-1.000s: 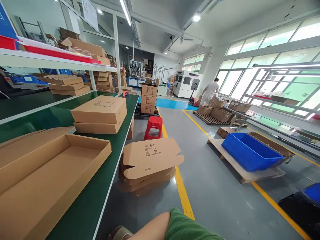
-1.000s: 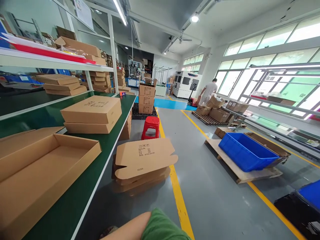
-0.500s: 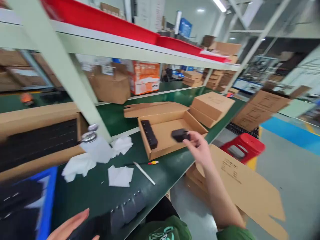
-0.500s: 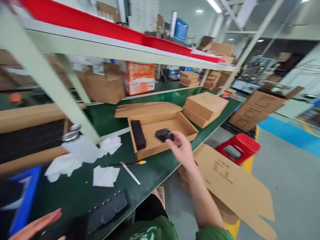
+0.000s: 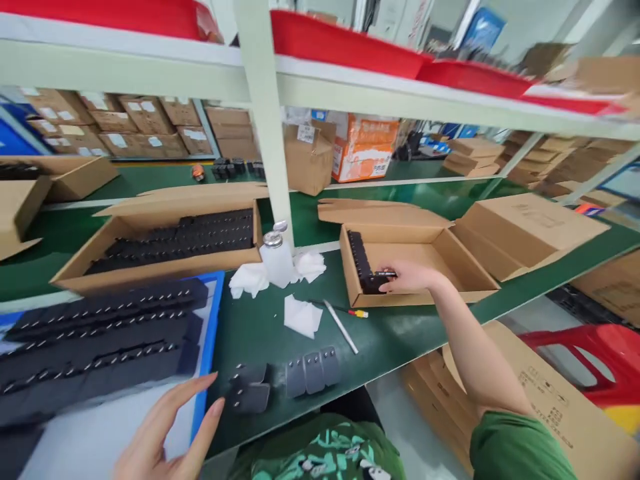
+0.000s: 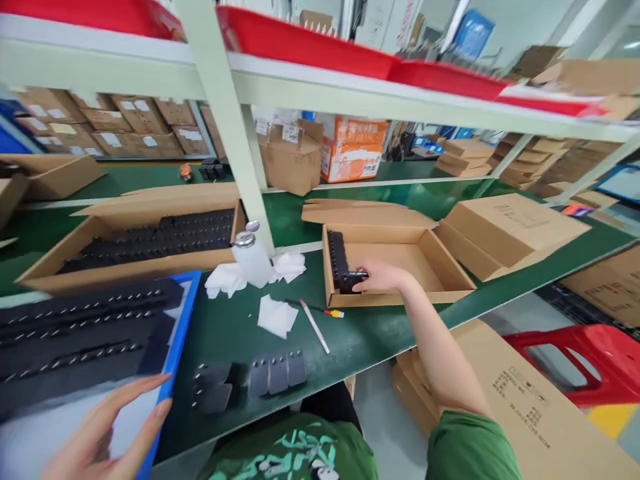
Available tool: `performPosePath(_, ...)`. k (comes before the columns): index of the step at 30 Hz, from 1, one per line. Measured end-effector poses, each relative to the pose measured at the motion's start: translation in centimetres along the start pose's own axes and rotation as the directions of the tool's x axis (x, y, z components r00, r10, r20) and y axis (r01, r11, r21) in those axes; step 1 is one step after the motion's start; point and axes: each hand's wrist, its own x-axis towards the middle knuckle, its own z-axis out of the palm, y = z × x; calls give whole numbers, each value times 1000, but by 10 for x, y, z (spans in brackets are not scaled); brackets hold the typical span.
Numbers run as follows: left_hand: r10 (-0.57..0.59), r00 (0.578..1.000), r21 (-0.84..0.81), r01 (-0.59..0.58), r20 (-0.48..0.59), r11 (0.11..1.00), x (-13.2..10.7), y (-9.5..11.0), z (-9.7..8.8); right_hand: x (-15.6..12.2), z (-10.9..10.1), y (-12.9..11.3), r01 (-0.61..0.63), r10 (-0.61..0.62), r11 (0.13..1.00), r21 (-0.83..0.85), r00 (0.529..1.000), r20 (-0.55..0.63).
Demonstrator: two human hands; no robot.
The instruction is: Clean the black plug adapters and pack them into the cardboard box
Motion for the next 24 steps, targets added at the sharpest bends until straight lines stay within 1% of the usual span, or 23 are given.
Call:
performPosePath(1, -19, 1000, 0, 19, -13, 1000, 2, 5, -4, 1, 9, -4, 4, -4, 1000, 2, 1000, -12)
performPosePath(2, -9, 999, -7, 9, -37, 1000, 5, 10, -7, 4, 18, -6, -3, 3, 1000, 9, 999, -39)
performPosePath(3, -11, 999, -12, 11, -34, 1000, 8, 15, -9, 6, 26, -7, -20, 22, 1000, 20, 997, -75)
performPosePath(4, -7, 1000, -19, 7, 6, 1000, 11, 19, -11, 9, 33, -7, -47, 50, 998, 34, 992, -115)
performPosePath(5, -5, 1000, -28, 5, 23, 1000, 13, 23, -13, 12, 37, -7, -75, 82, 996, 50, 985, -151)
performPosePath(7, 0, 996, -28, 3, 92, 1000, 17, 26, -16, 13, 40, -6, -124, 139, 989, 79, 968, -210)
performPosePath(8, -2, 989, -20, 4, 145, 1000, 18, 26, -18, 9, 39, -7, -144, 161, 986, 87, 958, -236)
performPosePath(10, -5, 965, -1, 6, 262, 1000, 19, 24, -21, -9, 37, -14, -175, 197, 980, 97, 921, -337)
performPosePath(11, -9, 947, 7, 8, 321, 1000, 20, 22, -21, -22, 37, -21, -180, 207, 978, 104, 889, -410)
performPosePath(12, -10, 928, 10, 6, 374, 1000, 20, 21, -21, -38, 38, -30, -170, 210, 978, 125, 837, -505)
performPosePath(13, -2, 908, 8, -2, 418, 1000, 21, 20, -20, -55, 42, -41, -136, 200, 979, 152, 795, -572)
performPosePath(14, 12, 890, 2, -15, 456, 1000, 22, 19, -18, -71, 49, -52, -74, 176, 979, 189, 772, -611)
performPosePath(15, 34, 872, -5, -36, 488, 999, 23, 20, -14, -86, 57, -64, -5, 160, 970, 241, 763, -626)
performPosePath(17, 103, 843, -21, -109, 529, 994, 26, 25, -5, -108, 80, -85, 107, 117, 941, 321, 786, -607)
performPosePath(19, 183, 819, -20, -205, 544, 978, 30, 36, 8, -118, 105, -99, 202, 68, 898, 391, 815, -576)
performPosePath(20, 220, 808, -14, -254, 547, 967, 32, 43, 15, -121, 117, -102, 229, 65, 871, 435, 823, -564)
performPosePath(22, 285, 783, -10, -336, 554, 942, 36, 58, 29, -124, 136, -104, 230, 111, 815, 532, 840, -532)
performPosePath(24, 322, 753, -30, -373, 573, 927, 41, 71, 41, -128, 148, -100, 193, 181, 779, 597, 842, -508)
